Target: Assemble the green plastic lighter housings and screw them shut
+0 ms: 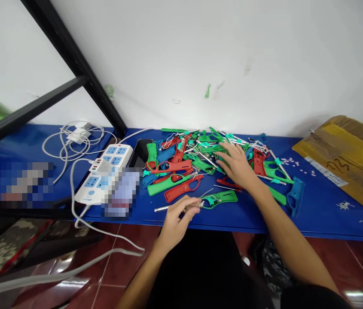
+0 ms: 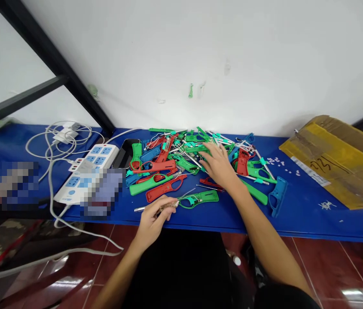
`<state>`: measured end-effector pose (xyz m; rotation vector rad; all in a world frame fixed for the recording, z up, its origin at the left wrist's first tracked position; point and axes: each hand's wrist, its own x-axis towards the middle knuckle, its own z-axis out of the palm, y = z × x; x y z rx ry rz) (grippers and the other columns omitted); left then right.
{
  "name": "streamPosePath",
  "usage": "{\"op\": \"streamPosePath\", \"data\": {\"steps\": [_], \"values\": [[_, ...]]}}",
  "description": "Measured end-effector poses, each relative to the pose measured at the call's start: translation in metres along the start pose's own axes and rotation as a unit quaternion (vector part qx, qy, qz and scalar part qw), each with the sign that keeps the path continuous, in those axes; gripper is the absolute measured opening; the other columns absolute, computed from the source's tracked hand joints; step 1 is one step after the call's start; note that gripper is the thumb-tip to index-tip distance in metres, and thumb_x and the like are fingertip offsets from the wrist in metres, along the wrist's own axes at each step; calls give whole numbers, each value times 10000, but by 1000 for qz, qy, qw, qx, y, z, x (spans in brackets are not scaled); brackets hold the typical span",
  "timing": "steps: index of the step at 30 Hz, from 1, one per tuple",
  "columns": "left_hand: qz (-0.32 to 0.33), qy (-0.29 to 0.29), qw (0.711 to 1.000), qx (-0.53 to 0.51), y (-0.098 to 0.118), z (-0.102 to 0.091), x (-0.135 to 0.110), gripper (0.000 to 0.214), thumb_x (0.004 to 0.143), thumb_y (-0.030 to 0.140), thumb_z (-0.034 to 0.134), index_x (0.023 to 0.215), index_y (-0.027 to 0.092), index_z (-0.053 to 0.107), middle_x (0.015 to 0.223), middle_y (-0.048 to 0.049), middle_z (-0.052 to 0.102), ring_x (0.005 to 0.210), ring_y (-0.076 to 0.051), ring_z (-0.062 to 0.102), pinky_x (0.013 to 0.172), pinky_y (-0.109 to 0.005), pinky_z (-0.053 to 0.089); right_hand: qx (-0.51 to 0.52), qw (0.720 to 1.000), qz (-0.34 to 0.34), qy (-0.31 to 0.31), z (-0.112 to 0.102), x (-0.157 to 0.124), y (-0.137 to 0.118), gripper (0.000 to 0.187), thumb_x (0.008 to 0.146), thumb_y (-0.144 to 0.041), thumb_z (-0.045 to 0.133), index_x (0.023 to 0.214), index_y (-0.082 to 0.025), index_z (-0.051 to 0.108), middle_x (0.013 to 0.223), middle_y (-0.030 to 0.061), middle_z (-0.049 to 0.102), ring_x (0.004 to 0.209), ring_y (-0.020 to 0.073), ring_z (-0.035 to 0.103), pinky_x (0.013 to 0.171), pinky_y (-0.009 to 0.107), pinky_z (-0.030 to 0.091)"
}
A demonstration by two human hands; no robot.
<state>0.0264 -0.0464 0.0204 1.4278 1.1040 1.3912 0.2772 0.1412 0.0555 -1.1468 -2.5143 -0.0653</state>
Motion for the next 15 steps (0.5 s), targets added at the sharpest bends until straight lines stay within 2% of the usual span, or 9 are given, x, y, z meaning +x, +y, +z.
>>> {"op": "streamPosePath", "data": {"steps": [4,8,11,15], "values": [[-5,10,1000,2,0,2,1,233,1045,384,773,1152,202,871,921,-55,793,654,-109,628,648,-216,544,18,996,-88,-28,16,12,-23,384,1170,-364,490,1404,-229,762,1721,149,555,1638,348,463,1383,718,208],[-7,39,999,-4,-3,5,2,246,1071,388,728,1174,202,852,907,-42,786,624,-92,616,612,-197,531,16,991,-121,-53,28,28,-36,359,1161,-404,538,1393,-279,781,1709,80,587,1635,341,471,1391,732,161],[-10,41,999,-5,-3,5,3,233,1074,368,720,1179,204,848,873,-31,774,615,-88,615,598,-188,524,4,993,-102,-54,26,31,-25,386,1177,-405,498,1408,-267,775,1683,76,617,1583,326,540,1394,710,185],[-16,15,1000,-1,-2,3,2,193,1045,331,760,1161,220,867,890,-32,773,630,-87,639,614,-189,538,-21,999,-28,-31,12,21,8,444,1176,-390,469,1509,-226,713,1697,134,592,1569,374,540,1356,732,254]]}}
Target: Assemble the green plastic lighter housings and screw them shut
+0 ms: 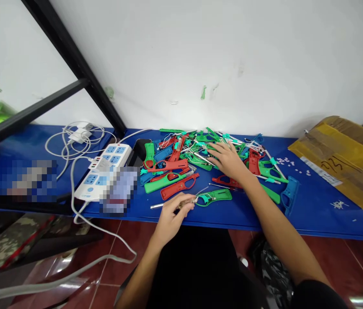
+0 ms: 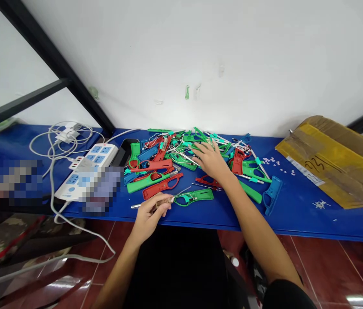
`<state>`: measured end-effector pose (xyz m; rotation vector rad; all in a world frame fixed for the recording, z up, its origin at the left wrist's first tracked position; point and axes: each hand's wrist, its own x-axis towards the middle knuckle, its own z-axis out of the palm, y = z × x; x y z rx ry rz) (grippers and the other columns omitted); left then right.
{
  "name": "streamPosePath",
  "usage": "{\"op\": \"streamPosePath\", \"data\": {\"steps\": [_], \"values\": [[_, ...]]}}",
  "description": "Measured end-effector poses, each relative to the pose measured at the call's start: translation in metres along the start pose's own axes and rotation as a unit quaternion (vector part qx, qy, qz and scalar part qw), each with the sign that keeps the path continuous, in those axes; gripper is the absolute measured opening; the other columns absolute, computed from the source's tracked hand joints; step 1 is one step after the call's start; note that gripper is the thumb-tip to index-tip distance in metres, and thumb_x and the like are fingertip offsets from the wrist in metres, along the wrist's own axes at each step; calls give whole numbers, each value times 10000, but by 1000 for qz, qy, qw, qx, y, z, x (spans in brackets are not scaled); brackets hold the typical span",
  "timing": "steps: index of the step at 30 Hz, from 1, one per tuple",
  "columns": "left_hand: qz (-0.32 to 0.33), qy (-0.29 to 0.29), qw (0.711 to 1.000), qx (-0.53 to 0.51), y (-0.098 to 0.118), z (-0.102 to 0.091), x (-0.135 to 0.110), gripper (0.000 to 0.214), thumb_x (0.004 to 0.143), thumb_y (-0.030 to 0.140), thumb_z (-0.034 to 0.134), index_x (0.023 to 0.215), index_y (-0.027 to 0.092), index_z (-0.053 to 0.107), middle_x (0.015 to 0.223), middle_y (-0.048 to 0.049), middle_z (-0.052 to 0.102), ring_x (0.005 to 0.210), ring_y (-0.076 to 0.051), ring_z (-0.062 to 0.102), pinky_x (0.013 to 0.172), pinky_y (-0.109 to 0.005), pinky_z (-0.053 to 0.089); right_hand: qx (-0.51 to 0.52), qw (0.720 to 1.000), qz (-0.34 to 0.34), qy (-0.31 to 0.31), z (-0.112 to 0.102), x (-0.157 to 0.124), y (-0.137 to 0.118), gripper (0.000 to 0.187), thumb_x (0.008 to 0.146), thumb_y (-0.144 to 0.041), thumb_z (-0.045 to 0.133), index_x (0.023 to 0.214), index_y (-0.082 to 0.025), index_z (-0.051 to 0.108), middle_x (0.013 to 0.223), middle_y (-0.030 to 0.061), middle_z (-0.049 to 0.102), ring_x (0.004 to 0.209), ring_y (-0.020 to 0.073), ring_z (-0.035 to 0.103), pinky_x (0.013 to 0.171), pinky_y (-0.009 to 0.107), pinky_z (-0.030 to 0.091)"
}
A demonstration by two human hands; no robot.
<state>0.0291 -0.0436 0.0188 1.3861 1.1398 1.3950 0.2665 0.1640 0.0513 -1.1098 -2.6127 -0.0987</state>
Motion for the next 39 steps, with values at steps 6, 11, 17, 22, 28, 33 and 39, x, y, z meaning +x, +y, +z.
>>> {"op": "streamPosePath", "data": {"steps": [6,11,17,22,28,33,39], "values": [[3,-6,1000,-1,-1,-1,-2,206,1061,343,741,1170,211,856,883,-28,745,600,-82,623,544,-185,490,-24,996,86,13,-6,-18,31,477,1150,-425,508,1507,-174,703,1692,228,559,1549,437,535,1299,763,321],[12,-2,1000,-3,-3,0,-3,211,1065,350,737,1163,201,851,839,-13,709,584,-82,611,526,-188,478,-21,994,109,20,-8,-23,35,413,1110,-303,543,1470,-203,720,1717,198,526,1593,415,485,1316,757,313],[20,-11,1000,-1,-4,-2,-3,186,1067,308,734,1179,215,849,847,-8,707,600,-82,627,539,-184,488,6,993,111,35,-16,-26,47,413,1067,-166,487,1338,-182,798,1606,193,646,1478,399,617,1256,702,450],[30,-11,999,-4,-7,-2,-3,187,1071,298,728,1200,218,838,855,-9,716,601,-83,634,538,-185,491,33,992,112,56,-15,-24,63,461,1008,-71,464,1272,-178,826,1488,160,742,1368,346,709,1172,584,575],[31,-12,999,0,-7,-2,-3,190,1073,307,725,1189,210,841,855,-14,718,592,-81,625,530,-184,483,30,989,130,61,-7,-16,66,517,952,10,422,1196,-150,848,1422,194,772,1335,339,719,1167,571,579],[33,-10,999,0,-6,-1,-2,200,1061,329,742,1179,201,841,848,-15,720,584,-82,619,522,-184,481,-1,993,109,51,1,-8,26,370,1085,-184,499,1255,-164,827,1571,193,678,1502,371,590,1347,709,316],[32,-1,999,3,-6,-1,-4,214,1069,342,730,1183,195,835,856,-20,729,590,-84,615,525,-188,478,-32,993,111,25,-5,-14,20,340,1084,-221,515,1075,-214,854,1600,164,652,1512,375,558,1331,731,297]]}}
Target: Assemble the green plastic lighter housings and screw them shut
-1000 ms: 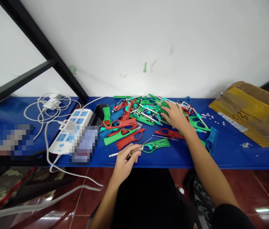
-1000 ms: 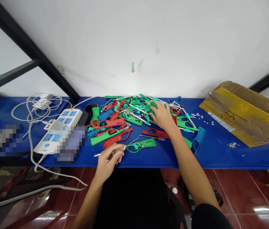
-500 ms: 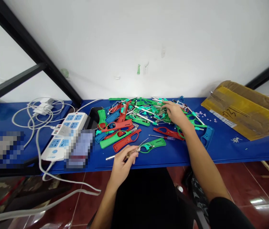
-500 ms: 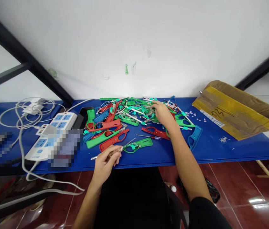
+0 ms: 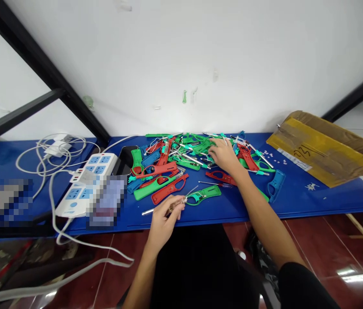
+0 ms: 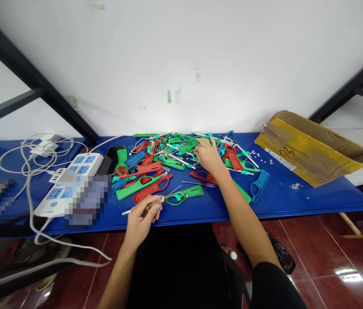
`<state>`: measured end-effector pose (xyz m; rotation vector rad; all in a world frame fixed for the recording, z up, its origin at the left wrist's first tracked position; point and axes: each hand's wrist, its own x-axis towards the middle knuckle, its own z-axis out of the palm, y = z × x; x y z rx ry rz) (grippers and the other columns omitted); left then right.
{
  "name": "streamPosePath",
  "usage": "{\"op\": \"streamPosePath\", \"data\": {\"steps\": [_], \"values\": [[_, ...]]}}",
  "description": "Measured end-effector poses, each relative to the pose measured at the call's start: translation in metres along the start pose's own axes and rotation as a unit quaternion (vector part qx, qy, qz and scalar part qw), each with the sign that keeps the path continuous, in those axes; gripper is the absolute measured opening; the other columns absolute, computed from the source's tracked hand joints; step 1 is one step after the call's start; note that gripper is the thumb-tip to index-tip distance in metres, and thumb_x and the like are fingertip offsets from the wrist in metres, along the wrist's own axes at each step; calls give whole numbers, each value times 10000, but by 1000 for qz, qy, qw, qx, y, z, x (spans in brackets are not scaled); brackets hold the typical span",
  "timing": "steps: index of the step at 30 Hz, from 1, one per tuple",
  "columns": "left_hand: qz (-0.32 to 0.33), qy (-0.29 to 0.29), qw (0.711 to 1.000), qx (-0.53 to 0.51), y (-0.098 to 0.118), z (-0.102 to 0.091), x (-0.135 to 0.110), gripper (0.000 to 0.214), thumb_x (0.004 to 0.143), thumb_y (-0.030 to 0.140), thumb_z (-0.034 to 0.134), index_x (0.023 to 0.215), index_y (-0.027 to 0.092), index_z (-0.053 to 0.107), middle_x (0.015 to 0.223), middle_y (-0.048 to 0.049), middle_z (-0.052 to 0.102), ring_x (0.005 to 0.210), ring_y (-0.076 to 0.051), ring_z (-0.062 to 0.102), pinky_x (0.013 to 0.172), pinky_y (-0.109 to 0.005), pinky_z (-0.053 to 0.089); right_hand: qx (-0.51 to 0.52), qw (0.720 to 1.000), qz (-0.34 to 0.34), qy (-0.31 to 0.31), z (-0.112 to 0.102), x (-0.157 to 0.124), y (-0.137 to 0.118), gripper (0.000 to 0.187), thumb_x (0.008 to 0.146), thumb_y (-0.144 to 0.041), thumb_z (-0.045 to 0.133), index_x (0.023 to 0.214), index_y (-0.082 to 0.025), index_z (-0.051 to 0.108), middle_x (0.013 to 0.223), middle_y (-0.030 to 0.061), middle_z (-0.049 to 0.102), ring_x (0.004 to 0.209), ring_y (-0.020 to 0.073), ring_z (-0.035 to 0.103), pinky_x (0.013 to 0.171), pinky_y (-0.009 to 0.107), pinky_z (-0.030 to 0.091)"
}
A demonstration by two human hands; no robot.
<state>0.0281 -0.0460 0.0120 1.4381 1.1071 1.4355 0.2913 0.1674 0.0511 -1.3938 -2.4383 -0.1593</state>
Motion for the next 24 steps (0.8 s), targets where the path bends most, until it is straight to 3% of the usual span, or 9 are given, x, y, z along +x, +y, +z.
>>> {"op": "streamPosePath", "data": {"steps": [4,10,24], "values": [[-3,-3,1000,2,0,0,1,217,1063,353,740,1169,192,840,847,-20,727,584,-84,611,517,-188,474,-19,1000,17,-18,-1,-2,13,336,1074,-247,525,1087,-213,860,1544,170,683,1458,381,590,1268,697,393],[-5,-5,1000,2,1,1,3,219,1065,356,736,1169,194,840,857,-23,736,590,-85,619,519,-185,480,-54,998,13,-26,3,2,0,370,1095,-260,506,1131,-183,867,1564,177,664,1455,361,584,1322,616,340],[-20,6,1000,8,7,3,3,287,1055,428,734,1141,179,847,856,-42,751,589,-97,619,518,-200,474,-105,993,31,-40,4,11,3,303,1010,-196,586,1043,-205,888,1418,179,739,1247,371,669,1165,589,450]]}}
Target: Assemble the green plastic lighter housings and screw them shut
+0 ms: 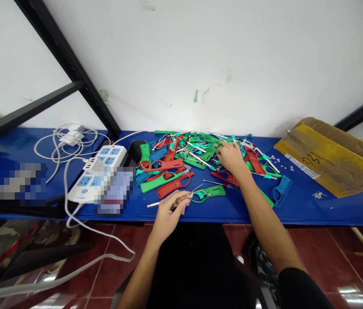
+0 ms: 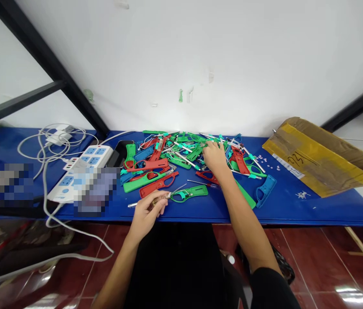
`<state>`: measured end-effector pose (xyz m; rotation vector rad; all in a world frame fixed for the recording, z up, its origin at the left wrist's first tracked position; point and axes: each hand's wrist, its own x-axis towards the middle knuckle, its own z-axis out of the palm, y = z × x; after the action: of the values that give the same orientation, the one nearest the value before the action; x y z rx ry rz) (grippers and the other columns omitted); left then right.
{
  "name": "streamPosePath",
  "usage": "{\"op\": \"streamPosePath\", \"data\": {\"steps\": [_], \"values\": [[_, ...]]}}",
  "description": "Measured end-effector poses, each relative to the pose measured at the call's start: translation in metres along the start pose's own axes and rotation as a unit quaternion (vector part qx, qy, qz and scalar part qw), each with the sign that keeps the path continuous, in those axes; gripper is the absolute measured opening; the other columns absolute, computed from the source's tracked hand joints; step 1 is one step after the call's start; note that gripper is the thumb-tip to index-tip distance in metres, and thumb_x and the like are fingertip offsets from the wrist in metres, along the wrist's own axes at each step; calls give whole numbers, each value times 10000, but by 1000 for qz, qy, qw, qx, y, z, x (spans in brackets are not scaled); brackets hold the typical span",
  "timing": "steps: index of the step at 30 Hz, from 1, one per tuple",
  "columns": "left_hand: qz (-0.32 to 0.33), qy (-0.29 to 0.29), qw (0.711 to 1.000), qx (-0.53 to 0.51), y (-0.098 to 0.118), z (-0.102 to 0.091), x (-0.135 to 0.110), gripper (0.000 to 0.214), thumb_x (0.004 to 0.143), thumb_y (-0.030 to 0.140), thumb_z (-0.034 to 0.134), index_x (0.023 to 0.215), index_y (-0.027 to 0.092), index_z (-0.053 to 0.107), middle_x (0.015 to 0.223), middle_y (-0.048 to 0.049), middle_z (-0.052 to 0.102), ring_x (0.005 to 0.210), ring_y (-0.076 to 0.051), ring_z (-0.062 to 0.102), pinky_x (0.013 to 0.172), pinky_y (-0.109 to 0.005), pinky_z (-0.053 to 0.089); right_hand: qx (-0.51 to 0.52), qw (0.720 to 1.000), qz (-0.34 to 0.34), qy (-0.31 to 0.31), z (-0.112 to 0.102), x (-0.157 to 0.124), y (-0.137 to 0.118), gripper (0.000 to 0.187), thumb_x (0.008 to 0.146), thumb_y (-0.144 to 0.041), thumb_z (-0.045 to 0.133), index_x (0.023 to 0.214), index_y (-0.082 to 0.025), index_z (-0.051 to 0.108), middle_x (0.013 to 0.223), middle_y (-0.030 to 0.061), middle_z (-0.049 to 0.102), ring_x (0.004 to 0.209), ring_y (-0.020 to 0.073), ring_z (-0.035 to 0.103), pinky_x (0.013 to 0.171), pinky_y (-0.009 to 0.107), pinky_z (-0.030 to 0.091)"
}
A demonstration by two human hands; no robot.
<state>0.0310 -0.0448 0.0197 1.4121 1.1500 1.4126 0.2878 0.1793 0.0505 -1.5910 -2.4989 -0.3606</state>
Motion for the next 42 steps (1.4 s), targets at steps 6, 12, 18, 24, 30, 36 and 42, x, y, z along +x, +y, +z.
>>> {"op": "streamPosePath", "data": {"steps": [6,12,18,24,30,36,42], "values": [[-1,-3,1000,3,0,0,1,322,1058,465,726,1142,176,841,857,-42,751,580,-95,616,518,-201,472,-22,1000,-8,-14,0,3,-10,307,999,-143,590,1061,-175,888,1468,217,712,1307,387,649,1168,592,442],[14,-23,999,16,0,0,3,348,1061,487,715,1159,173,829,842,-31,747,582,-100,615,578,-221,510,-53,998,-16,-29,2,15,-11,310,1026,-297,734,1301,-165,788,1522,187,677,1444,388,577,1246,646,396],[36,-60,996,58,1,2,4,282,1045,442,752,1127,192,854,897,-46,791,627,-120,634,631,-239,514,-67,996,-27,-54,15,32,4,432,989,-465,802,1304,-173,752,1495,150,678,1437,375,596,1229,670,440],[73,-91,986,119,-4,1,2,248,1069,395,732,1201,220,848,1030,-65,824,781,-163,718,746,-262,548,-30,998,-54,-33,29,38,16,340,853,-392,857,1082,-140,857,1440,247,702,1386,473,590,1224,754,381],[84,-69,987,116,-2,3,1,272,1066,422,730,1170,200,848,914,-52,799,694,-148,672,670,-254,529,19,998,-50,-31,25,42,22,391,817,-393,901,1097,-124,859,1516,261,666,1410,498,551,1246,750,359],[38,-60,996,53,1,1,4,295,1043,447,753,1135,179,837,833,-33,778,570,-108,607,574,-236,500,50,997,-50,-35,10,34,21,148,885,-270,780,930,-149,852,1530,222,654,1366,475,575,1223,731,401],[29,-49,998,33,3,1,3,302,1042,442,755,1144,169,833,842,-38,775,578,-101,624,530,-217,477,99,994,-38,-27,-12,20,32,204,936,-219,654,1008,-156,834,1284,203,745,1195,383,666,1039,520,550]]}}
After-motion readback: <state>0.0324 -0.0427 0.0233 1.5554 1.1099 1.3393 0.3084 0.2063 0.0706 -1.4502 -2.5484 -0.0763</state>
